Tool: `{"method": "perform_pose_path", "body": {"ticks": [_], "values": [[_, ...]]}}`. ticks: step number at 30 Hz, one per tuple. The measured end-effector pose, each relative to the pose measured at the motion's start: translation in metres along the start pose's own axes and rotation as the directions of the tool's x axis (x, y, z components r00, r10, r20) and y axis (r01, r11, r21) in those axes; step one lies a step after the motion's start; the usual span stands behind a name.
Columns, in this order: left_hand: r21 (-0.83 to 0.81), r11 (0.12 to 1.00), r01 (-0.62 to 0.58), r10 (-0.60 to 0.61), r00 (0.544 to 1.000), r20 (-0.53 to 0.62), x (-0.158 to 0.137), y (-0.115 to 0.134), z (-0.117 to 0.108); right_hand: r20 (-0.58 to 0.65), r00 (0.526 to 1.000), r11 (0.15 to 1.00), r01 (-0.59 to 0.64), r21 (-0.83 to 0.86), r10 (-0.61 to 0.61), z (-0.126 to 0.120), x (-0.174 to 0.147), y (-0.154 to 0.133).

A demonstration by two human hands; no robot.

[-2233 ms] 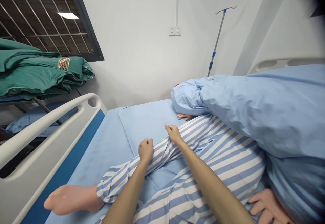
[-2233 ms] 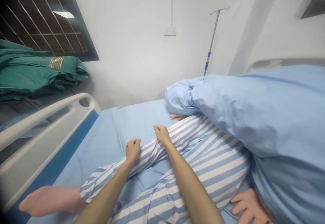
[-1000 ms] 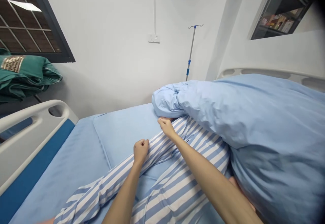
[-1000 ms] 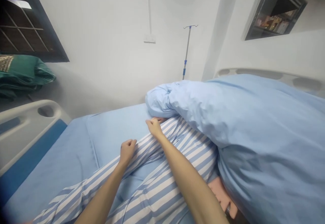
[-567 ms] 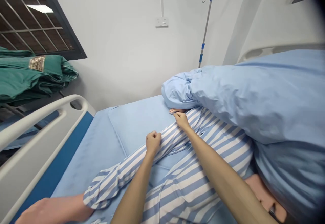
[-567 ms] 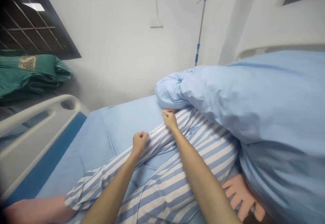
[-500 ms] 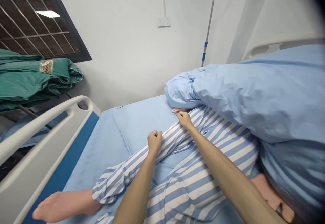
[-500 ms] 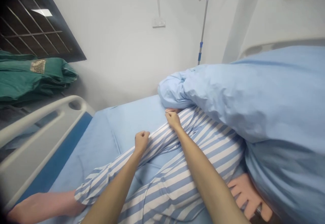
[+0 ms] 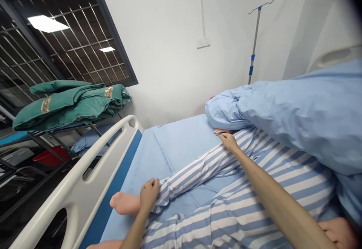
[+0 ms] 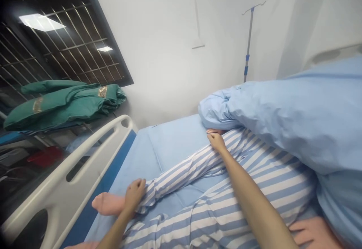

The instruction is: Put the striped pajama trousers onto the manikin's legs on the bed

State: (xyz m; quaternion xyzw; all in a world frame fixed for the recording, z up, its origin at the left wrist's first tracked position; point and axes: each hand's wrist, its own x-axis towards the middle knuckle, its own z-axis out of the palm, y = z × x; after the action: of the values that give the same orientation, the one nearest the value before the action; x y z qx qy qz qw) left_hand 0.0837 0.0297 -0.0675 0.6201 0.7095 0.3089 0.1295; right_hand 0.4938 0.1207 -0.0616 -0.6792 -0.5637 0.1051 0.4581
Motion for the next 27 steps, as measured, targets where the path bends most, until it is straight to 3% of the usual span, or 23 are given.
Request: {"method": "perform_pose_path", "body": {"ticks": [4,8,11,14,18,20,23,27], "values": [[0.154,0.981,0.119,-0.113,0.992,-0.047,-0.003,0.006,0.018,0.155,0.988,0.992,0.031,-0.124,-0.011,-0.002,-0.019,-0.024],[0.084,0.996,0.041,-0.041,0.999,-0.002,-0.003,0.0,0.02,0.203,0.977,0.985,0.092,-0.149,-0.061,0.02,-0.072,-0.055],[0.036,0.999,0.03,-0.03,0.999,0.015,-0.004,-0.006,0.016,0.309,0.944,0.992,0.122,0.005,-0.118,0.044,-0.125,-0.09],[-0.026,0.999,0.029,-0.028,0.999,0.029,-0.004,-0.009,0.012,0.382,0.903,0.973,0.132,0.192,-0.198,0.061,-0.171,-0.144],[-0.246,0.968,-0.043,0.066,0.994,0.083,-0.001,-0.014,0.005,0.407,0.873,0.921,0.11,0.374,-0.269,0.074,-0.213,-0.221],[-0.334,0.941,-0.06,0.102,0.989,0.111,0.0,-0.017,0.001,0.398,0.871,0.893,0.094,0.439,-0.287,0.083,-0.229,-0.243],[-0.379,0.924,-0.053,0.116,0.983,0.145,-0.004,-0.023,-0.004,0.409,0.874,0.889,0.053,0.454,-0.261,0.105,-0.251,-0.244],[-0.418,0.908,0.001,0.086,0.978,0.189,-0.02,-0.037,-0.01,0.402,0.899,0.937,0.022,0.349,-0.171,0.13,-0.273,-0.218]]}}
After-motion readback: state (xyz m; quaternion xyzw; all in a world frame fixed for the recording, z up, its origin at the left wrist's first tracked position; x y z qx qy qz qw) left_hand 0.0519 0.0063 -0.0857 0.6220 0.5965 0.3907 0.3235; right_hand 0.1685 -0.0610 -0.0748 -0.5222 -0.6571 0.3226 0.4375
